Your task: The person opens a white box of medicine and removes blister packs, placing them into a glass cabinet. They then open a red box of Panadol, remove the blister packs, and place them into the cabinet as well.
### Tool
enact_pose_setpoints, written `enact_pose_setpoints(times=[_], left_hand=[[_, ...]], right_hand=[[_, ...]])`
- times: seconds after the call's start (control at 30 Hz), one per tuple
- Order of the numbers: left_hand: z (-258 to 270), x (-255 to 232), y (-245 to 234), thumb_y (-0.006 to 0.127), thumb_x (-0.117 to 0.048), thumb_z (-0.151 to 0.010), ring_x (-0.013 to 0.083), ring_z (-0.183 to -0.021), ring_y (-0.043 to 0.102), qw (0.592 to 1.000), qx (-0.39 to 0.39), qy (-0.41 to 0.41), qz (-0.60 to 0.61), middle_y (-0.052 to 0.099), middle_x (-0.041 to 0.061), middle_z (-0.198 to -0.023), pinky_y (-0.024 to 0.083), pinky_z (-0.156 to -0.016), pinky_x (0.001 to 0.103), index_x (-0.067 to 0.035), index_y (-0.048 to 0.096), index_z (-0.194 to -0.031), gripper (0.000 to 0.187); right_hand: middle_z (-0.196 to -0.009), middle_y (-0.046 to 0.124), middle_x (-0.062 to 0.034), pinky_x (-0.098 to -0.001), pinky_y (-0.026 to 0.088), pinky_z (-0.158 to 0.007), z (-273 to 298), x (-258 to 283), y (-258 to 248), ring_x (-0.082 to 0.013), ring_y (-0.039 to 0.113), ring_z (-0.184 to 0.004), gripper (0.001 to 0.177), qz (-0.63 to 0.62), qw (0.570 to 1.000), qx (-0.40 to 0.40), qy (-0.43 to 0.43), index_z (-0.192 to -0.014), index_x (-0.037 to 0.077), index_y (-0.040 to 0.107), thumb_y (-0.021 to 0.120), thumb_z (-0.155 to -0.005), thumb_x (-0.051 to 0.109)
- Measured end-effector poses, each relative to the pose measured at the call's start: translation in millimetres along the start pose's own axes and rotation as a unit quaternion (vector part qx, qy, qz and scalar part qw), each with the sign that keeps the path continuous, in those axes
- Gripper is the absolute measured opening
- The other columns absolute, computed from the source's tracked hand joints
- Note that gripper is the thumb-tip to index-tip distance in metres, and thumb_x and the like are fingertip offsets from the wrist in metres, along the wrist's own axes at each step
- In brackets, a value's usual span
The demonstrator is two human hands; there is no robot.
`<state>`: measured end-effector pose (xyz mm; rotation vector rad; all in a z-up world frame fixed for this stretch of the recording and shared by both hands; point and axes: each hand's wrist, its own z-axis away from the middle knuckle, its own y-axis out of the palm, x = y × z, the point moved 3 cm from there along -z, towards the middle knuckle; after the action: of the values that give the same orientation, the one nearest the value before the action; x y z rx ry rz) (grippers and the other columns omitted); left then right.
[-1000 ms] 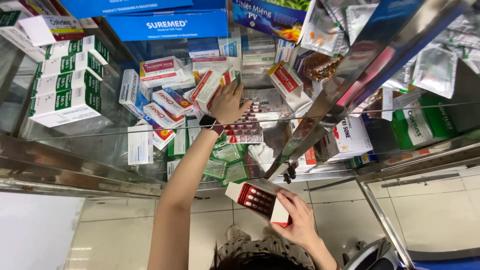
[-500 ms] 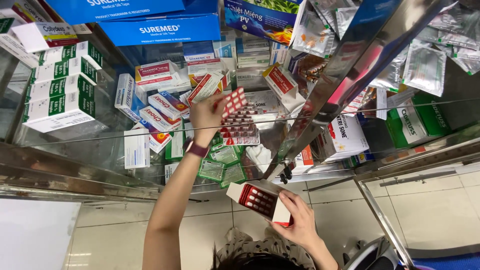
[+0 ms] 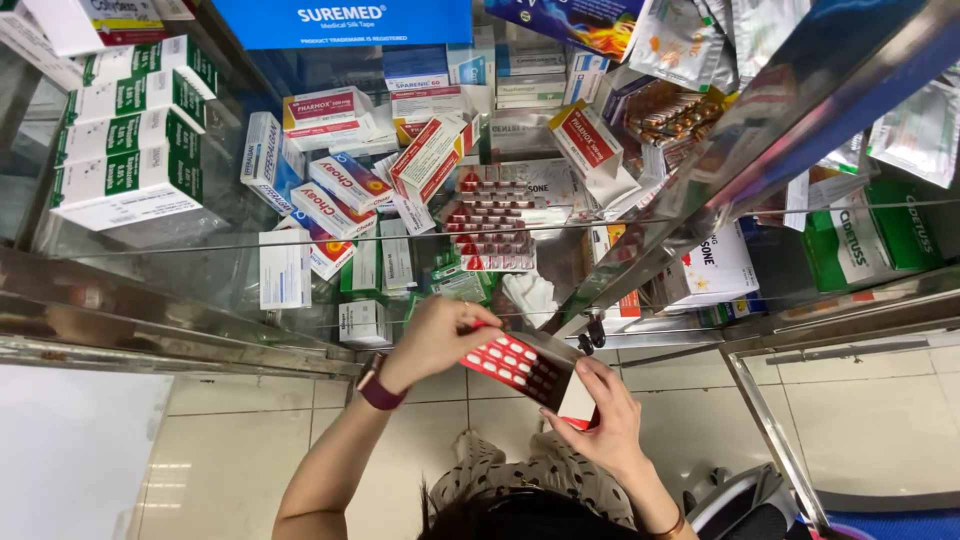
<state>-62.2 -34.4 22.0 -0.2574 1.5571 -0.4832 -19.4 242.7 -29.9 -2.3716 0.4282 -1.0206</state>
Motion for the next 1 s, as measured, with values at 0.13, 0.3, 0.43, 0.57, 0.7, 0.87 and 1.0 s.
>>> enact_pose_setpoints(times=[0.13,0.3,0.43,0.57,0.7,0.87,1.0], left_hand=[[-0.9,-13.6,13.4,0.082,-0.029,-0.081,0.0158,-0.063,0.074,0.993,0.004,0.002,-0.122,0.079,0.007,-0.079,0.056,-0.060,0.028,-0.010,0.083,-0.098,0.025],[-18.5,-11.4,14.1,0.077,-0.031,-0.088,0.0146,-0.058,0.073,0.988,-0.036,0.045,-0.141,0.078,0.003,-0.076,0.055,-0.055,0.030,-0.016,0.083,-0.095,0.018],[-70.6,4.3,-12.0,0.069,-0.032,-0.097,0.0205,-0.060,0.072,0.967,-0.112,-0.056,-0.221,0.079,0.006,-0.079,0.053,-0.060,0.034,-0.020,0.081,-0.102,0.018],[-135.3,29.6,-28.5,0.067,-0.033,-0.097,0.0355,-0.121,0.061,0.895,-0.233,0.170,-0.340,0.062,0.017,-0.135,0.048,-0.102,0.046,-0.004,0.065,-0.129,0.043],[-176.2,52.4,-25.0,0.062,-0.041,-0.097,0.0420,-0.130,0.051,0.875,-0.199,0.186,-0.401,0.053,0.024,-0.143,0.035,-0.107,0.052,0.002,0.054,-0.145,0.064],[-168.2,44.2,-26.2,0.060,-0.039,-0.101,0.0344,-0.122,0.058,0.882,-0.153,0.128,-0.427,0.065,0.017,-0.130,0.035,-0.110,0.053,-0.003,0.064,-0.132,0.047],[-148.1,39.0,-29.0,0.064,-0.026,-0.099,0.0271,-0.114,0.064,0.875,-0.166,0.162,-0.426,0.075,0.009,-0.114,0.039,-0.109,0.047,-0.008,0.076,-0.115,0.027]], right_hand=[[-0.126,0.064,-0.0158,-0.0385,0.061,-0.077,1.2,2.9,2.3,-0.0331,0.071,-0.104,0.089,0.011,1.000,0.012,-0.006,-0.141,0.013,0.050,0.093,-0.065,0.030],[-0.127,0.064,-0.0148,-0.0394,0.062,-0.080,3.6,2.9,0.9,-0.0324,0.071,-0.106,0.087,0.005,1.000,0.015,-0.004,-0.141,0.014,0.050,0.092,-0.067,0.031],[-0.127,0.064,-0.0151,-0.0395,0.062,-0.078,5.3,3.9,-0.9,-0.0330,0.070,-0.106,0.087,0.016,1.000,0.015,-0.004,-0.141,0.013,0.050,0.092,-0.067,0.031],[-0.124,0.065,-0.0157,-0.0403,0.060,-0.075,7.5,4.6,-1.5,-0.0326,0.071,-0.101,0.087,0.021,1.000,0.024,-0.001,-0.140,0.012,0.050,0.091,-0.067,0.032],[-0.124,0.065,-0.0167,-0.0395,0.060,-0.073,10.2,4.6,-3.7,-0.0330,0.071,-0.100,0.087,0.017,1.000,0.019,0.004,-0.140,0.011,0.051,0.092,-0.066,0.032],[-0.124,0.065,-0.0171,-0.0406,0.060,-0.075,10.9,0.6,-7.3,-0.0334,0.070,-0.100,0.088,0.020,1.000,0.004,-0.003,-0.141,0.011,0.050,0.092,-0.066,0.032],[-0.124,0.065,-0.0171,-0.0404,0.060,-0.076,14.1,-1.2,-6.3,-0.0335,0.070,-0.100,0.089,0.022,1.000,0.002,-0.005,-0.141,0.011,0.049,0.092,-0.066,0.031]])
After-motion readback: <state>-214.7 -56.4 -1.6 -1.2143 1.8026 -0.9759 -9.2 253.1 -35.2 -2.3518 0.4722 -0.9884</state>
